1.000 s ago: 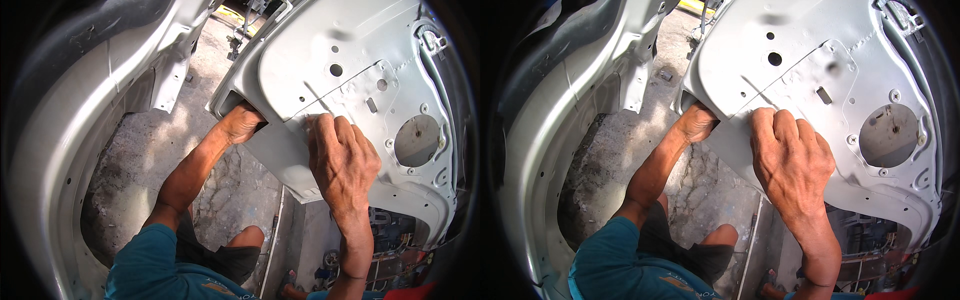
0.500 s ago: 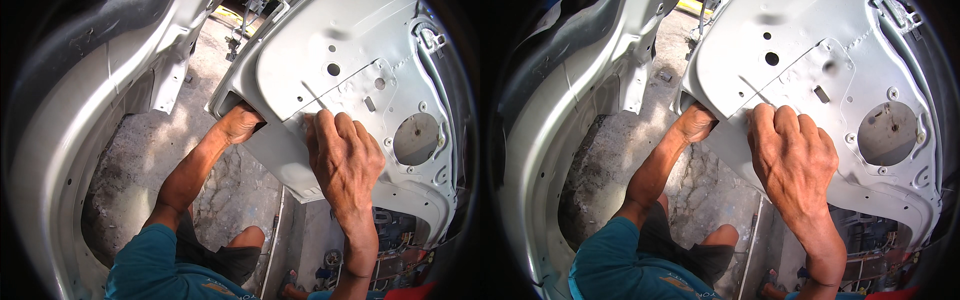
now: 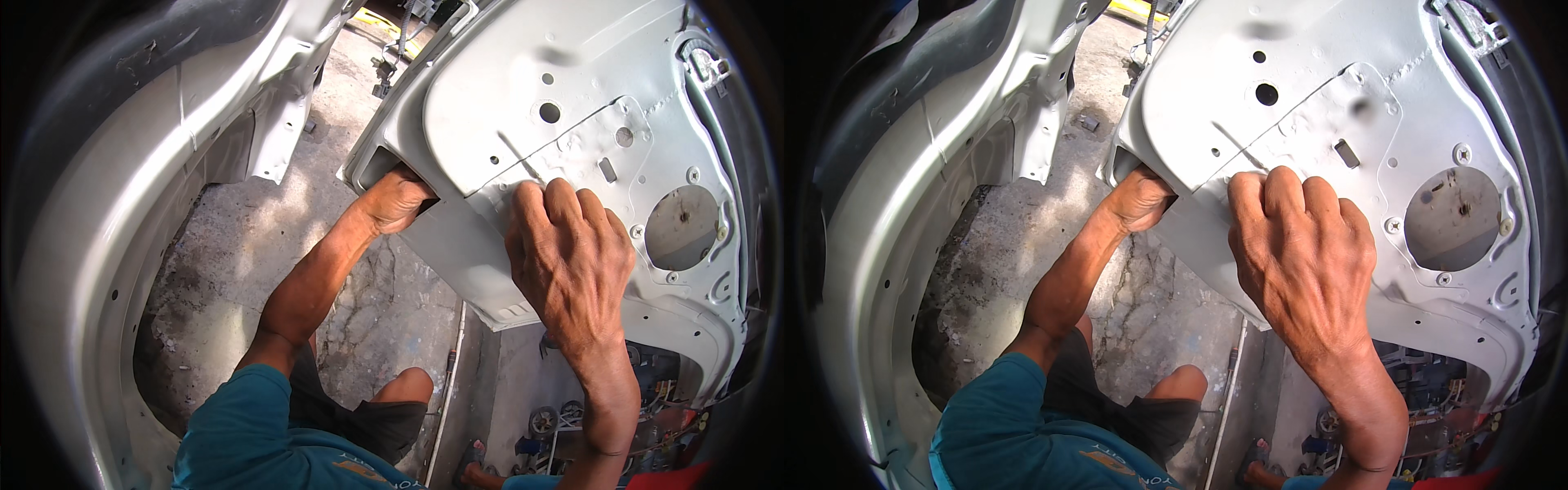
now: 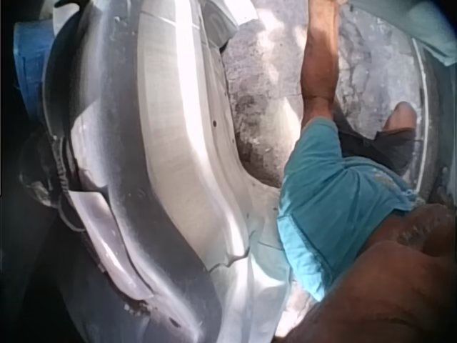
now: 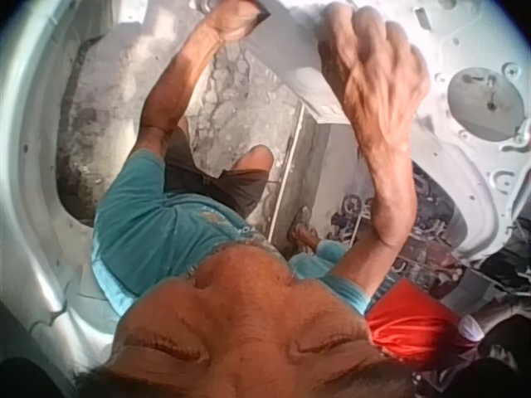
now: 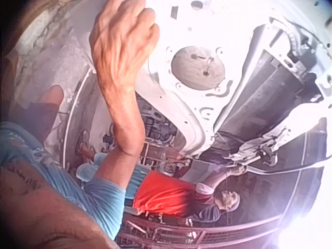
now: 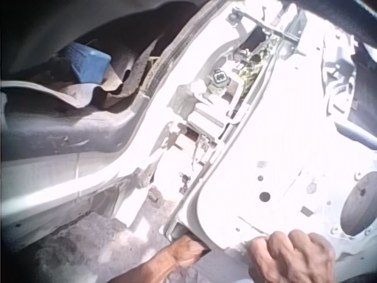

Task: The person removes a white car door panel by hand, detaching clips and fasteners, then places the panel aside. The person then removes a black foam sound-deadening piece from the door frame and sets it aside.

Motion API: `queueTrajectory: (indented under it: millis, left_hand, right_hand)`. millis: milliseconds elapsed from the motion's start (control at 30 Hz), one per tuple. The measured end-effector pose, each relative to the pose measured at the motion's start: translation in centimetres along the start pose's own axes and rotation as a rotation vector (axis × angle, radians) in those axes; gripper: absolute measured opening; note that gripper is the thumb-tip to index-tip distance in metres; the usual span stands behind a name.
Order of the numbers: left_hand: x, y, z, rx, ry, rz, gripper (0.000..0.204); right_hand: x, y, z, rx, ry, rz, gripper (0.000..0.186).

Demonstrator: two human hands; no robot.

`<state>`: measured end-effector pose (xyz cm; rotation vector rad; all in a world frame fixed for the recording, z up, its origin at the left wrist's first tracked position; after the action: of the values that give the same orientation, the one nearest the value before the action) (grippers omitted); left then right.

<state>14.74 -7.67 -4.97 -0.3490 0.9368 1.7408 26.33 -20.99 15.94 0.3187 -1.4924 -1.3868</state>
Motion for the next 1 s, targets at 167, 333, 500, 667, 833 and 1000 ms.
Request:
queueTrajectory:
  millis: [167,333,500,667,833,1000]
  left_hand:
    - [0.02,-0.06,0.03,0.0,-0.007,0.01,0.034]
    - [-0.16,0.23,0.06,0.011,-0.025,-0.005,0.033]
    - [0.02,0.08,0.09,0.046,-0.031,-0.017,0.03]
    - [-0.06,-0.19,-0.09,0.022,0.011,0.03,0.028]
    - [-0.48,-0.57,-0.01,-0.026,0.043,0.035,0.027]
    - [-0.49,-0.38,-0.07,-0.009,0.042,0.028,0.027]
  right_hand:
    - [0.22,0.38,0.06,0.012,-0.041,-0.005,0.02]
    - [0.24,0.0,0.56,-0.03,0.0,0.03,0.02]
    - [0.0,0.28,0.64,0.018,0.021,0.032,0.022]
    - [0.02,0.1,0.23,-0.03,0.006,0.058,0.022]
    - [-0.07,0.1,0.11,-0.036,-0.006,0.03,0.02]
    - [-0.36,0.48,-0.09,-0.033,0.072,0.191,0.019]
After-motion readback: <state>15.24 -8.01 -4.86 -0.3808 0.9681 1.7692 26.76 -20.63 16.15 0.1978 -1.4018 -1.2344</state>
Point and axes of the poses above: each hand's wrist, its own z-axis towards the middle knuckle, its own x-axis out of the back of the hand, y = z × x, the point moved 1 cm from there along z, towards the middle knuckle, and after that the axes turned 9 degrees about -y, right-handed, at the moved point
